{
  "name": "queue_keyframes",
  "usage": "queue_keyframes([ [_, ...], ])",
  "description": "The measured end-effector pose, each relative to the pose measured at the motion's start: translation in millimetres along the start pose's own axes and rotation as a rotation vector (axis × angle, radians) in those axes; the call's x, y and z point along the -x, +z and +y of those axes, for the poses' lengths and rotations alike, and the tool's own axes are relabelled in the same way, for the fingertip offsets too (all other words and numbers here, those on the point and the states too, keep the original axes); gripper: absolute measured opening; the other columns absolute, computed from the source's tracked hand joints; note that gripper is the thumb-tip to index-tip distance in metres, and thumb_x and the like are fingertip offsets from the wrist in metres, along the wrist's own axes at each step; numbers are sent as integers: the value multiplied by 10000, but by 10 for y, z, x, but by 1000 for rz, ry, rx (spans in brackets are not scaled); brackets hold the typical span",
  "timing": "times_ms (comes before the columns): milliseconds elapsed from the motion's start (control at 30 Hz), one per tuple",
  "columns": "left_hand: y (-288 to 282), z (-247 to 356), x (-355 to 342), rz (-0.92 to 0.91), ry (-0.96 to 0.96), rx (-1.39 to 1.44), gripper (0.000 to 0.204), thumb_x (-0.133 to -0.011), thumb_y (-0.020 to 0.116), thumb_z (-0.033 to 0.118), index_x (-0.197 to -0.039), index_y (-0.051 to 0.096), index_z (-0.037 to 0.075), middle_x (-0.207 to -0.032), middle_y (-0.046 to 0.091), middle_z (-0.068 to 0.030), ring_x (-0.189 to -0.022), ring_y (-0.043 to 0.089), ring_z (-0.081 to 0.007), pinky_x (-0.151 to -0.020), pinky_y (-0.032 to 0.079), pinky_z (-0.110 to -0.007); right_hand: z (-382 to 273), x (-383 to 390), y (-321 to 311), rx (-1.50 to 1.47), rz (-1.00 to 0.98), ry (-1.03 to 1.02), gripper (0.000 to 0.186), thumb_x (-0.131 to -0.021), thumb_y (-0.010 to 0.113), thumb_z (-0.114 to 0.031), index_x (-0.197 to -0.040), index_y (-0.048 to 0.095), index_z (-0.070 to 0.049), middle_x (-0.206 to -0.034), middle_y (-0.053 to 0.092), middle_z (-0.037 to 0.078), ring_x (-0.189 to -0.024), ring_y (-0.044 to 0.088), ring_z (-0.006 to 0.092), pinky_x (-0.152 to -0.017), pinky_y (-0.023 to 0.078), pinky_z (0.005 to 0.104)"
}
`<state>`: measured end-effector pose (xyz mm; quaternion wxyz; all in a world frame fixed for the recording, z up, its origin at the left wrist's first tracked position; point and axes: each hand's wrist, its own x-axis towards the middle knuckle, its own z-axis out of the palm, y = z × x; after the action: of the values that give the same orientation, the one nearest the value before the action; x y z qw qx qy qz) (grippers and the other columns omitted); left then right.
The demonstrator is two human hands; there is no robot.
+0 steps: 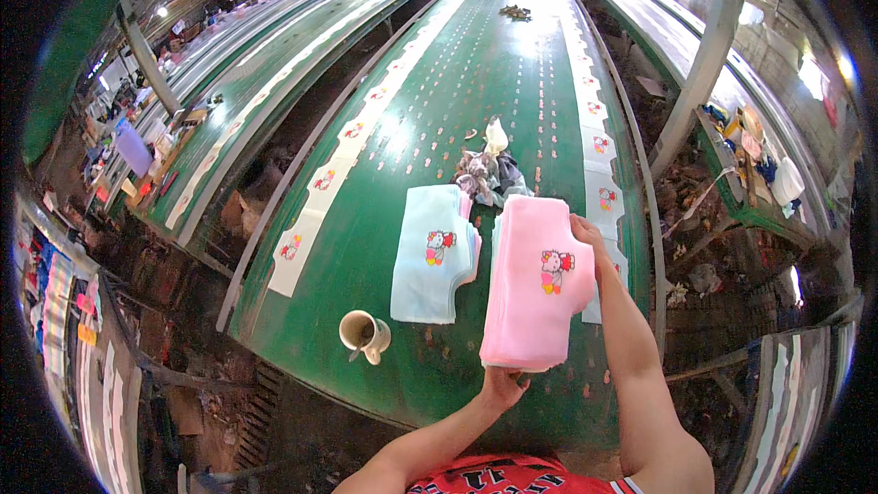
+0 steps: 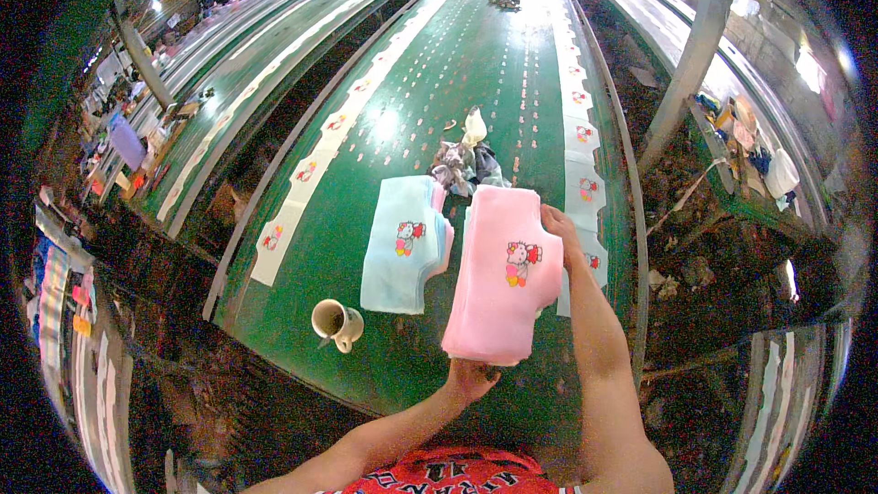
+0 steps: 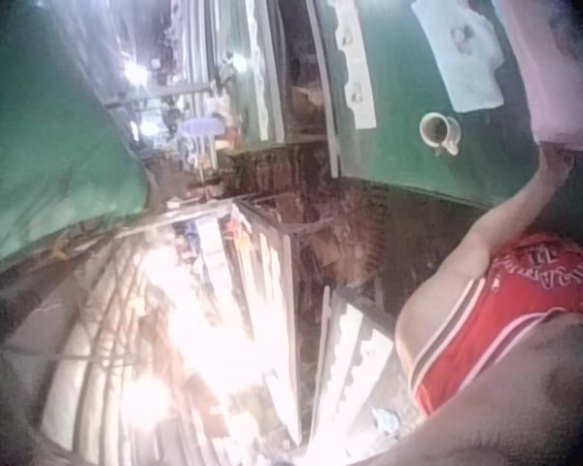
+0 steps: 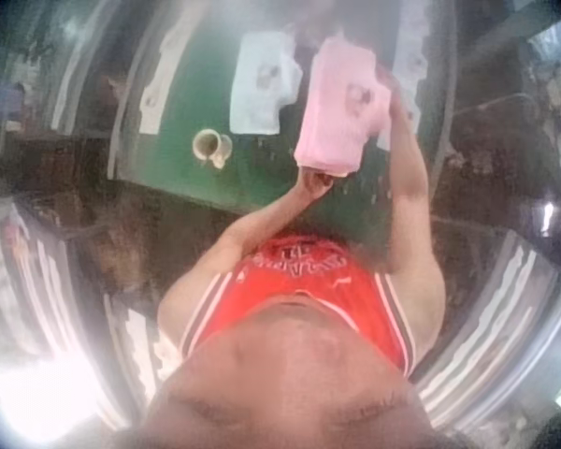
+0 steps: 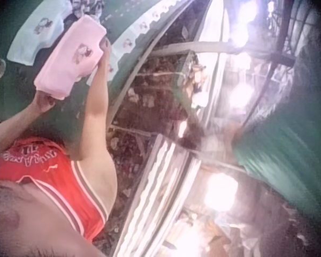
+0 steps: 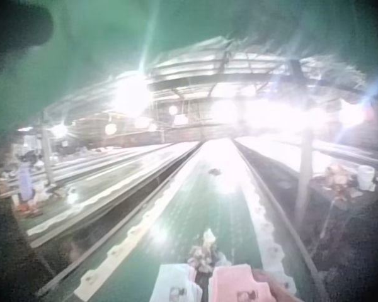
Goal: The person repeatedly picks up small printed cloths from a long green table, folds them by hand, and stacks them into a growing pile. The person also briefly handles a stack of folded cloths and places them on the table.
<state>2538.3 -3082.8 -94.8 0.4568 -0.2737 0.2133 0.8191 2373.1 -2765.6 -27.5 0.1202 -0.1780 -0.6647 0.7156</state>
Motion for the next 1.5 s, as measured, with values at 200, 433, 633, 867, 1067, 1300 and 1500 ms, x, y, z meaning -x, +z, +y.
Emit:
queue_keyframes([
  [200,32,5,-18,14,308,-359,392,-885,556,521,-1193,562,279,-1131,579,34,-1099,485,-177,-995,314,-436,84,-670,134,-496,-394,376,408,-999,537,-373,-1180,637,-21,-1036,672,56,-927,649,135,-806,526,280],
  [433,224,188,42,-1,1241,-1895,575,-965,494,440,-1443,407,133,-1432,494,-60,-1320,466,-253,-1082,391,-497,394,-856,13,-410,-444,448,402,-998,542,-369,-1174,638,-21,-1032,673,55,-921,648,135,-800,526,281],
  [633,483,179,224,-138,689,-916,559,-988,486,391,-1452,379,98,-1428,489,-77,-1324,458,-291,-1105,374,-506,444,-888,-14,-292,-336,340,397,-996,546,-366,-1169,638,-21,-1029,674,55,-915,648,134,-794,526,282],
  [867,353,370,405,-39,806,-1171,484,-983,507,304,-1404,447,74,-1373,540,-89,-1259,520,-269,-1060,424,-465,344,-685,-39,-239,-236,247,391,-994,550,-363,-1163,639,-22,-1026,675,54,-909,647,134,-788,527,283],
  [1067,283,797,795,36,940,-1546,417,-980,520,220,-1361,505,50,-1325,584,-101,-1201,575,-247,-1016,471,-427,265,6,-95,-212,-175,240,385,-993,554,-359,-1158,639,-22,-1023,676,54,-904,646,133,-782,527,283],
  [1300,-132,1104,1452,-140,770,-1329,457,-1013,432,313,-1380,485,46,-1340,575,-119,-1195,585,-268,-1003,488,-468,376,1139,406,-208,-164,304,379,-991,559,-356,-1152,640,-22,-1019,677,53,-897,645,132,-775,527,284],
  [1500,-555,1544,1972,-200,395,-688,456,-1010,447,316,-1368,487,37,-1310,584,-127,-1151,607,-262,-987,504,-454,608,1806,980,-189,-208,386,374,-989,563,-353,-1147,640,-22,-1016,677,53,-892,644,132,-770,528,285],
])
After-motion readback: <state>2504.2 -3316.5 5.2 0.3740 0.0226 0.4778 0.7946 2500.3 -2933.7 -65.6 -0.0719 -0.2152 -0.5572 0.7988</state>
